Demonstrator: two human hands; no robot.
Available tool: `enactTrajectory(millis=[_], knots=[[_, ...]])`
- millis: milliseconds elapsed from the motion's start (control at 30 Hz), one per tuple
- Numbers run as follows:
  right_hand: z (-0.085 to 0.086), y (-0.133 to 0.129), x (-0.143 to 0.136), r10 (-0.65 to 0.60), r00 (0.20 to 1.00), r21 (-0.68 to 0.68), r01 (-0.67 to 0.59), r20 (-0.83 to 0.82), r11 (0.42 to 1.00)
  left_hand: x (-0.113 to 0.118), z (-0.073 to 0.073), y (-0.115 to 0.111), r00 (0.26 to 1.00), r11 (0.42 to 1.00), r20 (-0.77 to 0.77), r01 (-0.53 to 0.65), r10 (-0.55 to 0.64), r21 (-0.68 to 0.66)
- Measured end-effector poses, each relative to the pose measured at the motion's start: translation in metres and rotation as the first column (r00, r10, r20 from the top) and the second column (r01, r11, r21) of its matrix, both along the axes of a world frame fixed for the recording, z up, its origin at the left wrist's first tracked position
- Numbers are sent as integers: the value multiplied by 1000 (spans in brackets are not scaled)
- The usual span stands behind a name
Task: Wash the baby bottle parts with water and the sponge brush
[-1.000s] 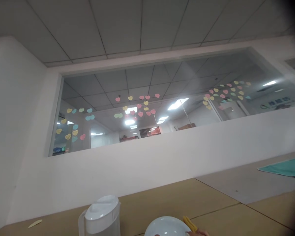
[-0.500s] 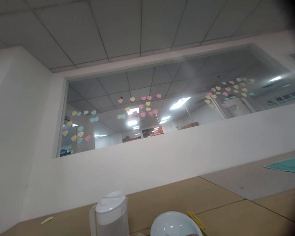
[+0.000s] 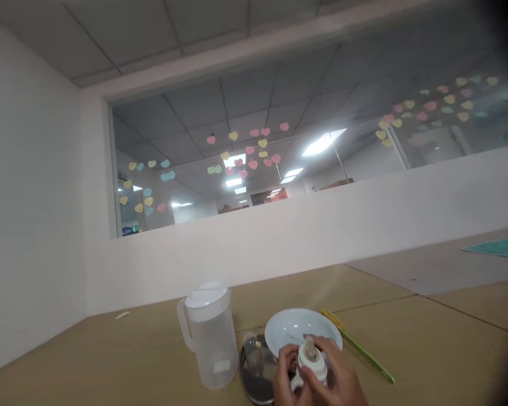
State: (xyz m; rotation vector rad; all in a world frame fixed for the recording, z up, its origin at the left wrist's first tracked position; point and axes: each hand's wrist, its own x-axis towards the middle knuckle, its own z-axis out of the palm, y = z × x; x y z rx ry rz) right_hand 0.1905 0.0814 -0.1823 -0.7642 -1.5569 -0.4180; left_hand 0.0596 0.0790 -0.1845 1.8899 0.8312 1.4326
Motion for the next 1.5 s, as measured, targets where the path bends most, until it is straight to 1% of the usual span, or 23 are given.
enactTrajectory(millis=[33, 100, 167, 233, 333, 433, 600, 667, 767, 867, 967, 1100, 1267, 1367, 1500], knots=[[0, -1, -1, -11, 999, -22, 10, -40, 1000, 2, -2, 1, 997, 1000, 77, 11, -13, 18], [0, -1, -2, -6, 997, -72, 0, -73, 997, 5, -5, 1, 989, 999, 145, 20, -25, 36], [0, -2, -1, 12, 997, -87, -18, -75, 996, 7, -7, 2, 989, 999, 149, 6, -12, 38], [2, -3, -1, 33, 998, -73, -36, -52, 997, 7, -8, 3, 990, 999, 142, -8, 2, 41], [4, -6, -1, 57, 998, -56, -58, -25, 997, 7, -10, 5, 990, 999, 139, 3, -8, 36], [5, -7, -3, 72, 997, -88, -74, -31, 993, 8, -15, 6, 989, 1000, 146, 8, -9, 5], [3, -8, -4, 55, 998, -130, -56, -7, 990, 9, -23, 3, 986, 999, 163, -34, 38, -29], [1, -7, -3, 40, 999, -146, -40, -4, 988, 8, -23, 1, 986, 999, 166, -19, 26, -47], [-2, -6, -3, 13, 999, -157, -18, -32, 987, 5, -22, -2, 986, 997, 163, 39, -28, -61], [-3, -5, -2, -4, 998, -176, -7, -60, 984, -1, -20, -6, 994, 998, 105, 20, -14, -62], [-1, -6, -3, 30, 1000, -156, -31, -9, 987, -9, -17, -9, 1000, 1000, -10, -5, 5, -28], [4, -8, -4, 94, 994, -105, -87, 58, 991, -17, -17, -9, 992, 997, -127, -8, 18, 79], [1, -4, 1, 144, 989, -88, -140, 39, 986, -24, -20, -1, 956, 968, -290, 26, 50, 251], [-2, -1, 5, 149, 989, -120, -149, -5, 982, -23, -21, 3, 949, 965, -306, 9, 74, 263], [-4, 4, 7, 186, 982, -162, -191, -43, 968, -18, -24, 5, 968, 972, -235, -26, 82, 233]])
